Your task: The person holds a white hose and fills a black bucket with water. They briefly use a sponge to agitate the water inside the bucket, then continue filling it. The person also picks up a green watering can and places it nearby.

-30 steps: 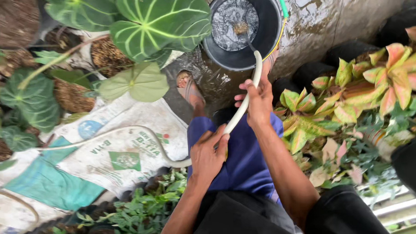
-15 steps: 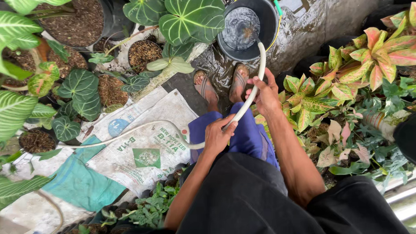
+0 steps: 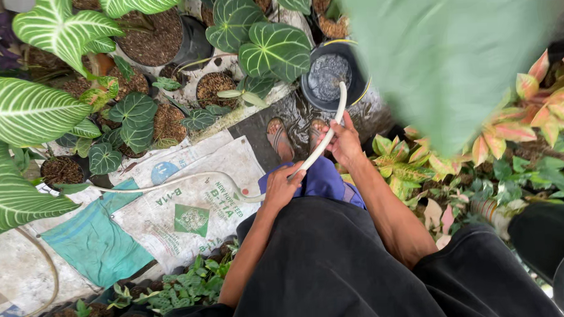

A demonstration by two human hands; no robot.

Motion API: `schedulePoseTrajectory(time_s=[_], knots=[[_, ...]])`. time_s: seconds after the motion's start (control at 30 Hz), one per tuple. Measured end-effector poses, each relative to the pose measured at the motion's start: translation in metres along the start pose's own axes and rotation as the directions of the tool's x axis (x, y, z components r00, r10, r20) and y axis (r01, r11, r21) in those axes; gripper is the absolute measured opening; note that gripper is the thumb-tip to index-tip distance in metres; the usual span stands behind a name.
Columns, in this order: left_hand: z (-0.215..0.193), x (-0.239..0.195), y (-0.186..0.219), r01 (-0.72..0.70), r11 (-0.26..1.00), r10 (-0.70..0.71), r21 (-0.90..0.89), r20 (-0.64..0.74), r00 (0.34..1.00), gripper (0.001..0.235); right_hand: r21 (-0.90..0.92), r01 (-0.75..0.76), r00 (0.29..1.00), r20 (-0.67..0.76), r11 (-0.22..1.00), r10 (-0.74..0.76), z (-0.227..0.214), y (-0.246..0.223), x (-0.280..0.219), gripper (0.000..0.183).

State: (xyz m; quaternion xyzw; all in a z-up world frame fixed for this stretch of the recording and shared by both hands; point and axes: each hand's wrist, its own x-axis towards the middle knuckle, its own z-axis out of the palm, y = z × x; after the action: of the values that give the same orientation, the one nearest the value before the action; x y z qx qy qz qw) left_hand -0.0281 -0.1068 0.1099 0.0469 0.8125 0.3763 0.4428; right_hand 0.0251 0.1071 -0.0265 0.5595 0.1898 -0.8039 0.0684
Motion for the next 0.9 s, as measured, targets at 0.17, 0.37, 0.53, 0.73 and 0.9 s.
schedulePoseTrajectory(time_s=[0.17, 0.37, 0.53, 0.73, 0.9], knots=[[0.018, -0.013, 0.011, 0.043, 0.998, -0.047, -0.035, -0.107, 0.993, 0.038, -0.006, 0.027, 0.984, 0.178, 1.000, -0.025, 0.002, -0.017, -0.007, 0.069], [0.037, -0.027, 0.016, -0.002, 0.997, 0.013, 0.071, -0.153, 0.988, 0.036, -0.017, -0.033, 0.992, 0.123, 0.999, 0.034, -0.007, -0.022, -0.022, 0.070], [0.041, -0.037, 0.021, -0.045, 0.995, 0.057, 0.091, -0.142, 0.988, 0.036, -0.052, -0.018, 0.984, 0.178, 0.998, 0.027, -0.020, -0.024, -0.034, 0.066], [0.045, -0.048, 0.022, -0.029, 0.999, 0.031, 0.024, -0.080, 0.996, 0.036, 0.012, 0.000, 0.994, 0.112, 1.000, -0.002, -0.044, -0.008, -0.029, 0.068], [0.042, -0.050, 0.015, -0.020, 0.999, 0.018, -0.027, -0.043, 0.999, 0.037, 0.055, 0.041, 0.993, 0.110, 0.998, -0.046, -0.043, 0.001, -0.026, 0.071]])
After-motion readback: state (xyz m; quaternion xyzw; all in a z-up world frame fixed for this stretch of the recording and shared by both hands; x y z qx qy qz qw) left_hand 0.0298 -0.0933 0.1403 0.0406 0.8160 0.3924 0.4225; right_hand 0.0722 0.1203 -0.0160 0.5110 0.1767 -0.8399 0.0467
